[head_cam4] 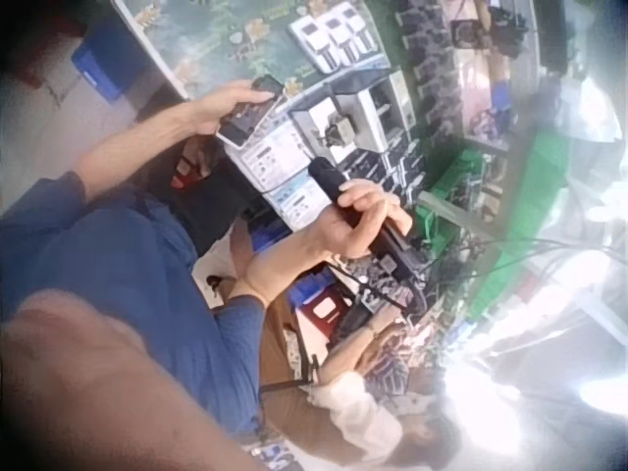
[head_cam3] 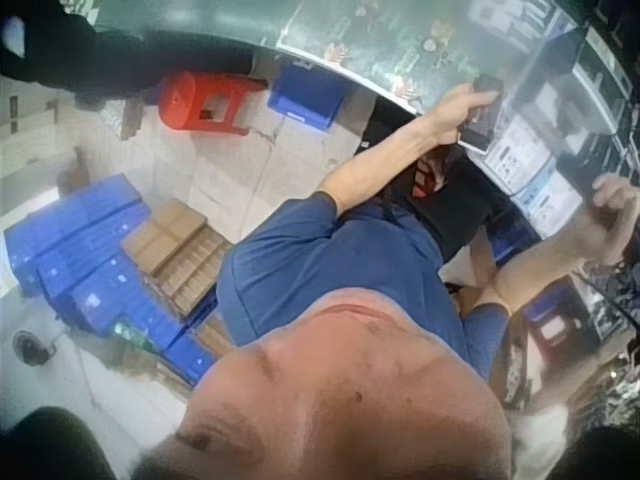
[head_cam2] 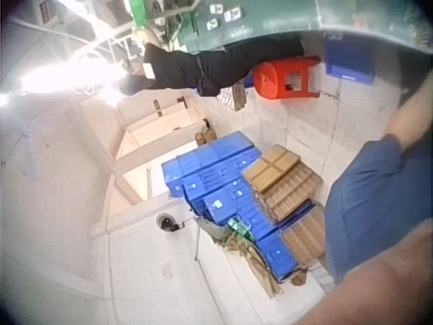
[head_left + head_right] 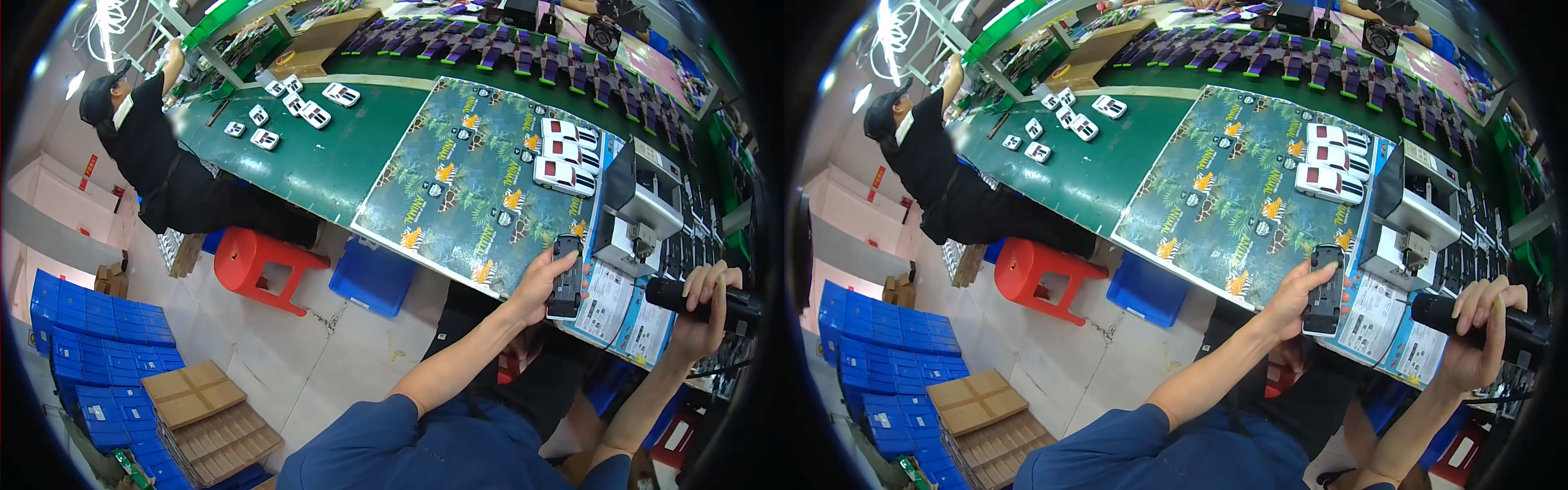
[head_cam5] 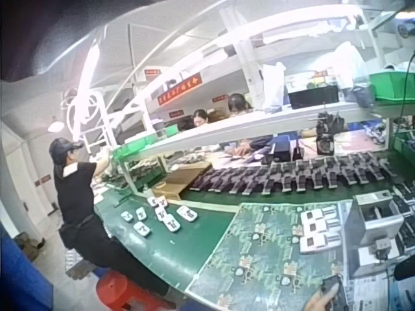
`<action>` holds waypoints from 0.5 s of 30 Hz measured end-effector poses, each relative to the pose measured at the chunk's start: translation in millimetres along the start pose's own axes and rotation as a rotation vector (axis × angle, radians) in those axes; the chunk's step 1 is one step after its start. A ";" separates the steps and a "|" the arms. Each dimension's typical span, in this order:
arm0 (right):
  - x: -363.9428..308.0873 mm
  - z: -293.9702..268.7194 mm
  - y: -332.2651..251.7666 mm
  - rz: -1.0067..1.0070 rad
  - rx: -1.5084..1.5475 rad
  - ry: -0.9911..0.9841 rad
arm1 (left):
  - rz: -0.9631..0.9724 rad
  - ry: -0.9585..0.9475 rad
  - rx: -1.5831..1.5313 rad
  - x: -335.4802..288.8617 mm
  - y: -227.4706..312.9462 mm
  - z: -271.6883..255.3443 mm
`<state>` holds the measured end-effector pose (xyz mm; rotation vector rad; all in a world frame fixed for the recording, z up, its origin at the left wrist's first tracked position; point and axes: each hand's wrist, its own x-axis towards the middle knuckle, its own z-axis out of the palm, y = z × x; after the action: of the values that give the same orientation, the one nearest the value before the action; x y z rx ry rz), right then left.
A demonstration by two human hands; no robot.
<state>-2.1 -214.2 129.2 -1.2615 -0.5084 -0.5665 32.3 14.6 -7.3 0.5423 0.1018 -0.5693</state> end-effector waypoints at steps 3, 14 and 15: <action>8.8 0.7 5.9 -0.020 -0.016 0.016 | 0.016 -0.039 0.050 4.0 -1.2 -4.5; 16.6 -5.4 18.3 -0.030 -0.078 0.090 | 0.065 -0.069 0.161 7.7 6.4 -2.7; 16.6 -5.9 18.8 -0.032 -0.082 0.092 | 0.049 -0.053 0.155 6.4 12.5 -0.1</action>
<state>22.9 -218.0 124.7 -1.3002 -0.4326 -0.6756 44.4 20.5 -3.2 0.6777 -0.0060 -0.5465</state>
